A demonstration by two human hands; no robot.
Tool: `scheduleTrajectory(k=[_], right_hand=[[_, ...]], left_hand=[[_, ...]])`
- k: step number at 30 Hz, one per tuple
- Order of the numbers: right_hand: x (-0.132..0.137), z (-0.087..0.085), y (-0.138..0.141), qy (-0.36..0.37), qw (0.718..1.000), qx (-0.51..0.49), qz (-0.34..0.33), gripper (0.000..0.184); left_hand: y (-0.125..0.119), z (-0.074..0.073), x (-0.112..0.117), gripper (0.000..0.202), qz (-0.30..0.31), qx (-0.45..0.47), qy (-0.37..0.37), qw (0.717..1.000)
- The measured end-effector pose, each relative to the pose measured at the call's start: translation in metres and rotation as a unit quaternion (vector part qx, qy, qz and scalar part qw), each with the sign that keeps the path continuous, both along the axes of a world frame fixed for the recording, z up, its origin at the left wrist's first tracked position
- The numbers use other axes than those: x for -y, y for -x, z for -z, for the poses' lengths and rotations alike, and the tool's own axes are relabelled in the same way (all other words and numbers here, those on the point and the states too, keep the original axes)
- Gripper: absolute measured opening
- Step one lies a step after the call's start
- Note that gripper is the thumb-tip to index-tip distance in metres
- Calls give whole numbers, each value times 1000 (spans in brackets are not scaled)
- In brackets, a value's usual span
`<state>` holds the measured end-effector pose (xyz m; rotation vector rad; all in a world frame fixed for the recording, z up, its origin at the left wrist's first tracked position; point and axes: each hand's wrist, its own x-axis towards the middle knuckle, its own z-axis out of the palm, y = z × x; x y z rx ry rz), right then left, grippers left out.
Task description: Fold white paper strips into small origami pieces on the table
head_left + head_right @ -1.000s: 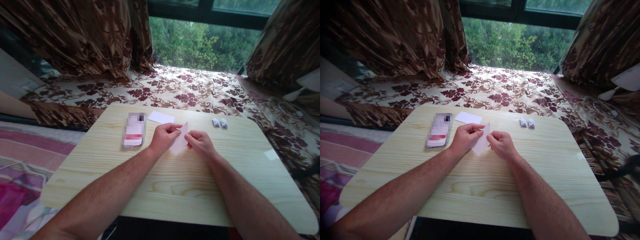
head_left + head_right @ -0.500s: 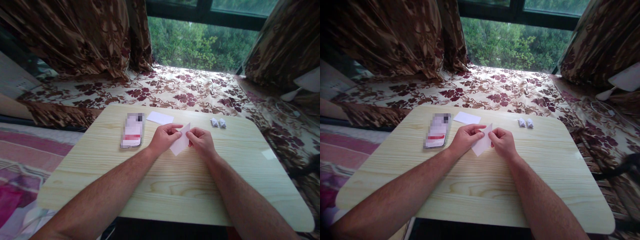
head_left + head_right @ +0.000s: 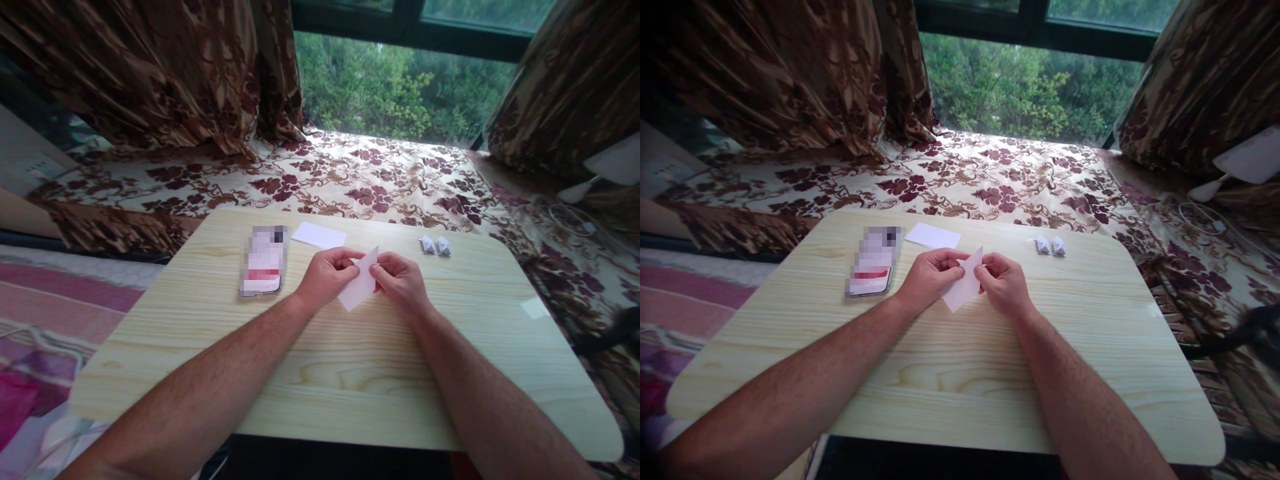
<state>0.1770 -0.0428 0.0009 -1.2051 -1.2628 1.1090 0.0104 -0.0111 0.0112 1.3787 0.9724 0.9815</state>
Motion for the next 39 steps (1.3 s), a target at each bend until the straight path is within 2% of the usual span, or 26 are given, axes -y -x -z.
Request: scheduleTrajectory(k=[5, 10, 19, 29, 39], right_hand=[[1, -2, 2, -12, 1000, -23, -6, 7], [3, -4, 0, -14, 999, -38, -19, 16], [1, 0, -6, -8, 991, -114, -65, 15], [0, 2, -7, 12, 990, -124, -73, 15], [3, -3, -4, 20, 993, -99, -57, 9]], left_hand=[[2, 1, -1, 37, 15, 27, 9, 999], [3, 3, -2, 29, 17, 44, 22, 999], [1, 7, -3, 17, 15, 113, 86, 990], [2, 11, -4, 15, 14, 119, 84, 989], [2, 9, -3, 14, 22, 139, 90, 986]])
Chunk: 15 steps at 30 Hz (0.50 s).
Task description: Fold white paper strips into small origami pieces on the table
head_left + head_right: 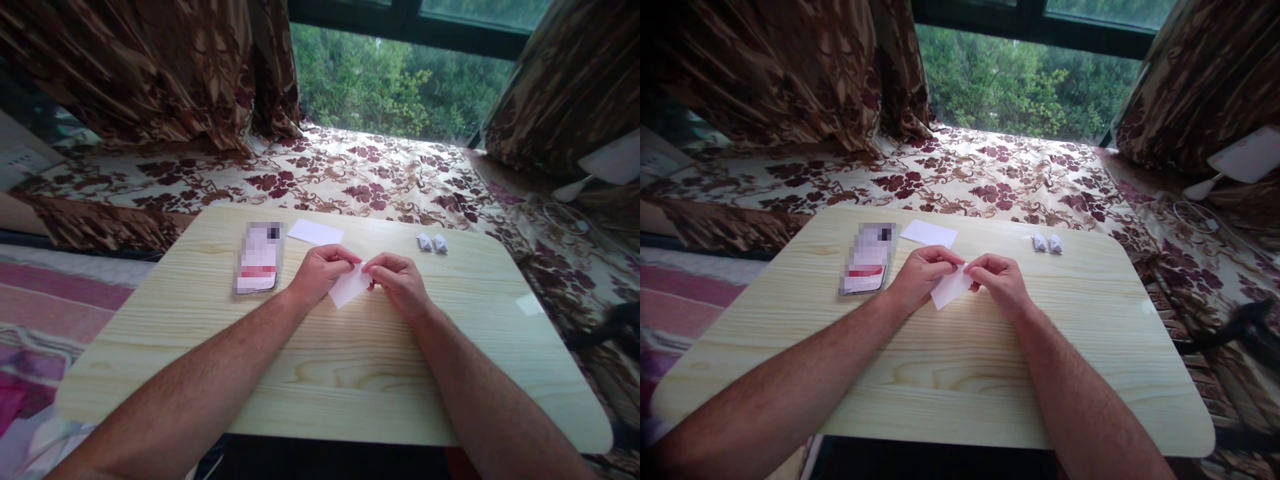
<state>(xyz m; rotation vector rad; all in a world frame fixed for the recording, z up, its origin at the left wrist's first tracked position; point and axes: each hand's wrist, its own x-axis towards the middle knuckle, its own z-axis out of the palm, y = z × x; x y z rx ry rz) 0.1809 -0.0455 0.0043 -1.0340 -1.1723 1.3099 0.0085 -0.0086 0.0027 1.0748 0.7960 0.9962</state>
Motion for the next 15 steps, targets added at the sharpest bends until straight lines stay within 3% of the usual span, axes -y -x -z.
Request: scheduleTrajectory(k=[8, 15], right_hand=[[-1, 1, 2, -6, 999, 33, 4, 11], [-1, -3, 3, -16, 998, 65, 8, 11]], left_hand=[[1, 3, -1, 13, -20, -36, -19, 999], [1, -2, 1, 25, 2, -58, -57, 997]])
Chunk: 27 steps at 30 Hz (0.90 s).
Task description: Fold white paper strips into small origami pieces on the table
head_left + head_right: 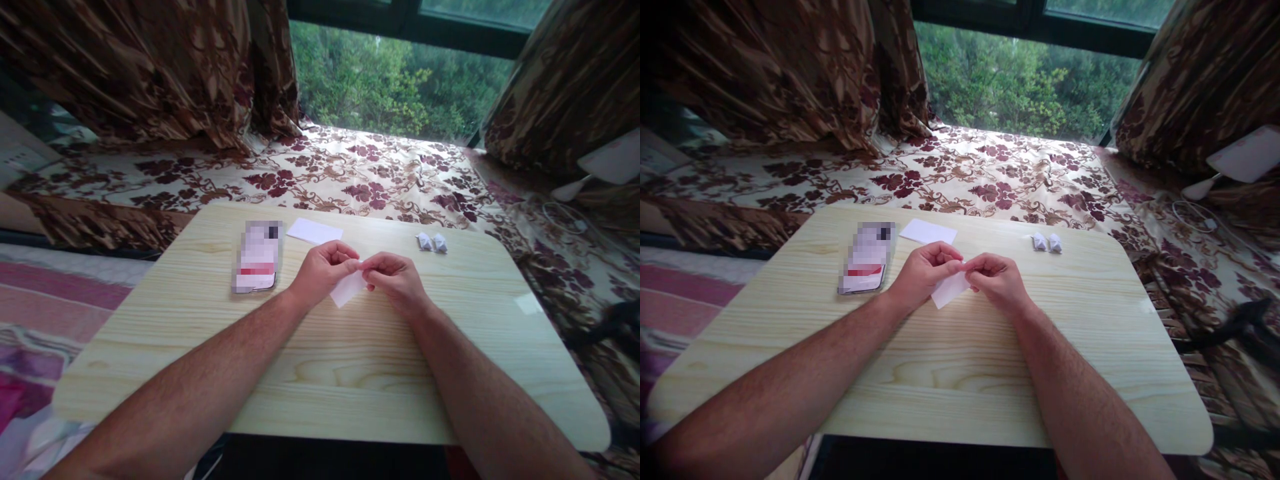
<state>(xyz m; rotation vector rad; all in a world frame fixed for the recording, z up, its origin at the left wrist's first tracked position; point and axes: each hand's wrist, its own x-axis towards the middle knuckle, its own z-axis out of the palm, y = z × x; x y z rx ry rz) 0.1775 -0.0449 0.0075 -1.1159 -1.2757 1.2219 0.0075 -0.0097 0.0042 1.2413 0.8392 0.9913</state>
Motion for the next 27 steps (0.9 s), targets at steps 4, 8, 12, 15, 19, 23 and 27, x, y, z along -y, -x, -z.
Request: scheduleTrajectory(k=[4, 8, 12, 15, 19, 23, 27], right_hand=[[0, 0, 0, 8, 1000, -22, -4, 26], [-1, 0, 1, 40, 999, -12, 4, 31], [-2, 2, 1, 35, 998, 40, 29, 22], [-3, 4, 0, 6, 996, 59, 68, 21], [-1, 5, 2, -32, 993, 83, 78, 22], [2, 3, 5, -58, 992, 86, 76, 21], [3, 3, 6, -40, 997, 41, 50, 22]], left_hand=[[-1, 1, 0, 25, -9, -5, 0, 1000], [-1, 1, 0, 24, -48, -11, -12, 999], [0, -1, 0, 21, -77, -20, -30, 996], [-1, -3, 1, 20, -61, -16, -30, 998], [-3, -5, 3, 23, -11, -18, -22, 1000], [-2, -5, 3, 25, -5, -78, -55, 995], [0, -4, 1, 29, -24, -72, -54, 996]])
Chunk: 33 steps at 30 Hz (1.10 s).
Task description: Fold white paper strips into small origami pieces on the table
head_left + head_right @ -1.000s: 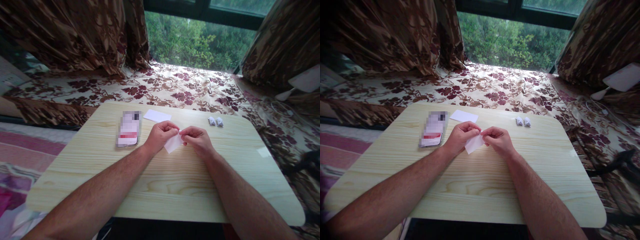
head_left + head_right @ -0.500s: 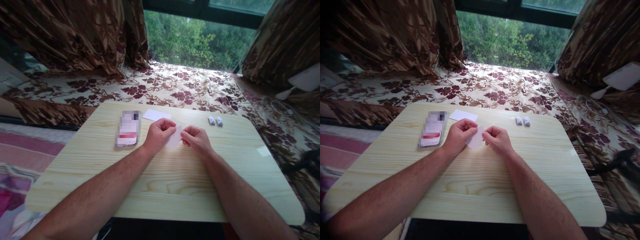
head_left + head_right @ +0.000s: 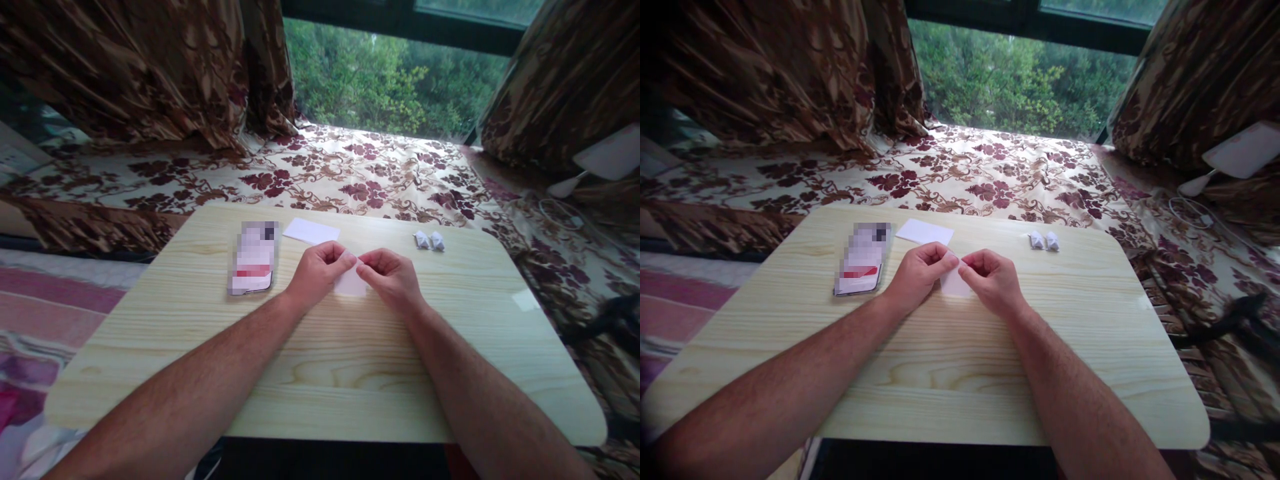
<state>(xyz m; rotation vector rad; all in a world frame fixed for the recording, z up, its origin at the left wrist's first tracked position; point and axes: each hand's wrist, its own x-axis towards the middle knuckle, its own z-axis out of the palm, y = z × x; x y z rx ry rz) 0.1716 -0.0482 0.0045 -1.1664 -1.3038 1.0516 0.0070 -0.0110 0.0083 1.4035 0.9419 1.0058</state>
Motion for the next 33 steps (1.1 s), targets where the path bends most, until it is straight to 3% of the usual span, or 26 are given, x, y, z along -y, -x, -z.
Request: scheduleTrajectory(k=[33], right_hand=[[-1, 0, -1, 24, 1000, 9, 6, 19]], left_hand=[[-1, 6, -1, 31, -30, -12, 18, 999]])
